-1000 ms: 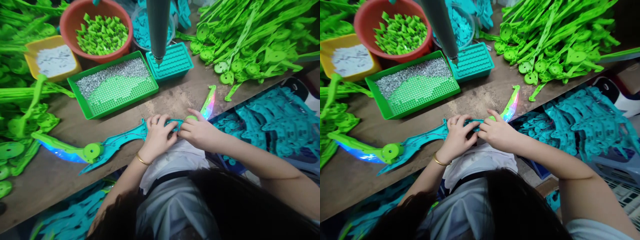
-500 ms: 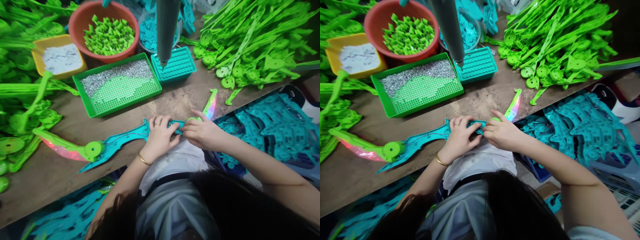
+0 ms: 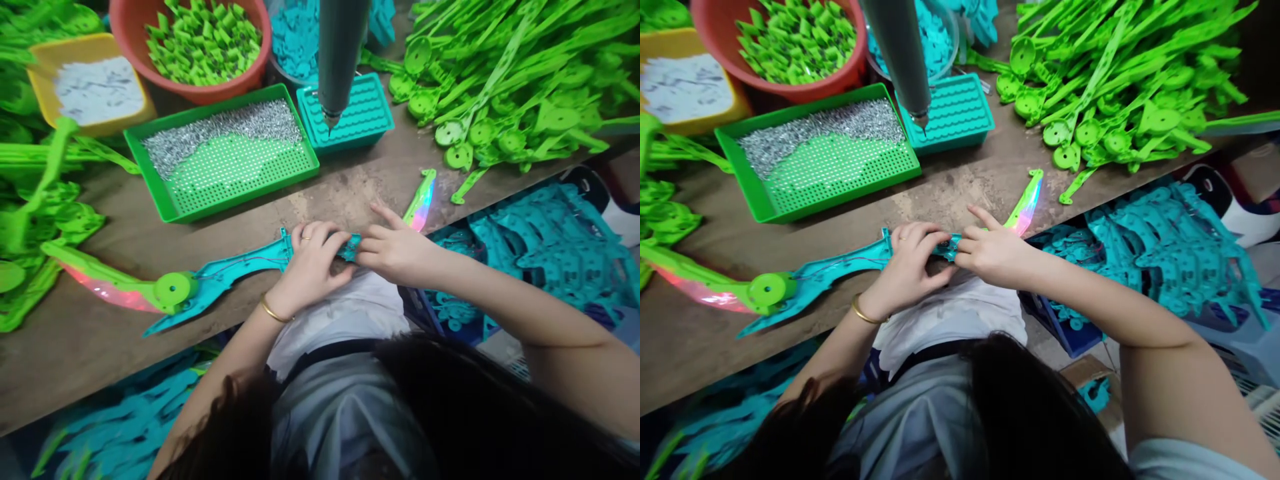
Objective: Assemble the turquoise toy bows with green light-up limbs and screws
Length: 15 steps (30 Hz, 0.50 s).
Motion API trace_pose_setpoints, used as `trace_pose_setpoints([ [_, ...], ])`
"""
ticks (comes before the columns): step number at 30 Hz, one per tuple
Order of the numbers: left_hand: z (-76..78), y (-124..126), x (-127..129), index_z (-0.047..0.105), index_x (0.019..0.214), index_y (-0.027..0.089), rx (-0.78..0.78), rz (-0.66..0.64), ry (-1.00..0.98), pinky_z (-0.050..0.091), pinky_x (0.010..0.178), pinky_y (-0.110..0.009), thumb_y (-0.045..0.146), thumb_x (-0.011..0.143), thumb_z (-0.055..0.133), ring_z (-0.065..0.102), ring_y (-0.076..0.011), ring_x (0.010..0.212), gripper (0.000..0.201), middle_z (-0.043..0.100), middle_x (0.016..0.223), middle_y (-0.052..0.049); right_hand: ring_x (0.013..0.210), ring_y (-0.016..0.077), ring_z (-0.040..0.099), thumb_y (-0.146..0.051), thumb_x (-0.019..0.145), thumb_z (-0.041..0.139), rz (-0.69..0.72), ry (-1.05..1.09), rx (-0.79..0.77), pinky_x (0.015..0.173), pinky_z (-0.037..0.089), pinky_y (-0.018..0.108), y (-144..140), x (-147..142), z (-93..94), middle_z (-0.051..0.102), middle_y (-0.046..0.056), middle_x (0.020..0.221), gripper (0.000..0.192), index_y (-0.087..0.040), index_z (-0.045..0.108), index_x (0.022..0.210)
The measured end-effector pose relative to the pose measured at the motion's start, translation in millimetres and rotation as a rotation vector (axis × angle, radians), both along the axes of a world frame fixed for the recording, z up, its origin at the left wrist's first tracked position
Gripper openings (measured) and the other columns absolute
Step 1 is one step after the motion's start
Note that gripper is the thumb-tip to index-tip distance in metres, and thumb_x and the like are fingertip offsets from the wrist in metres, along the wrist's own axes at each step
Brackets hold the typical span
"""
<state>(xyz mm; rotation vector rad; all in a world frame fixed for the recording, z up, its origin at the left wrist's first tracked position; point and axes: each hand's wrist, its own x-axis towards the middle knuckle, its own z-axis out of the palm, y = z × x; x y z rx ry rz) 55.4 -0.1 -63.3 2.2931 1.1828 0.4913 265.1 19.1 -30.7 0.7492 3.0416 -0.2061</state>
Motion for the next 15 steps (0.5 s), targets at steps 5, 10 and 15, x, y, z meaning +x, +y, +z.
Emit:
trace_pose_setpoints([
  [5, -0.2, 1, -4, 0.056, 0.099, 0.020, -0.014, 0.021, -0.137, 0.032, 0.103, -0.045, 0.041, 0.081, 0.065, 0.049, -0.0240, 0.113, 0.029, 0.058, 0.112, -0.008, 0.082, 0.0173, 0.048, -0.022, 0.094, 0.048, -0.056, 0.101, -0.018, 0.103, 0.026, 0.047, 5, -14, -7.2, 0.062, 0.004, 0.080, 0.022, -0.018, 0.068, 0.085],
  [10, 3.0, -3, -7, 0.057, 0.093, 0.020, 0.036, 0.123, -0.191, 0.037, 0.100, -0.044, 0.041, 0.082, 0.064, 0.052, -0.0228, 0.107, 0.024, 0.061, 0.105, -0.007, 0.078, 0.0164, 0.048, -0.029, 0.094, 0.050, -0.072, 0.159, -0.138, 0.091, 0.030, 0.038, 16, -20, -15.1, 0.062, 0.002, 0.081, 0.020, -0.018, 0.067, 0.091],
  [15, -3.6, -12, -16, 0.062, 0.104, 0.020, 0.180, 0.134, -0.026, 0.026, 0.111, -0.052, 0.034, 0.087, 0.059, 0.051, -0.0248, 0.111, 0.023, 0.065, 0.108, -0.007, 0.079, 0.0159, 0.051, -0.029, 0.093, 0.053, -0.098, 0.196, -0.199, 0.088, 0.028, 0.035, 22, -19, -19.0, 0.063, 0.001, 0.082, 0.016, -0.019, 0.066, 0.089],
])
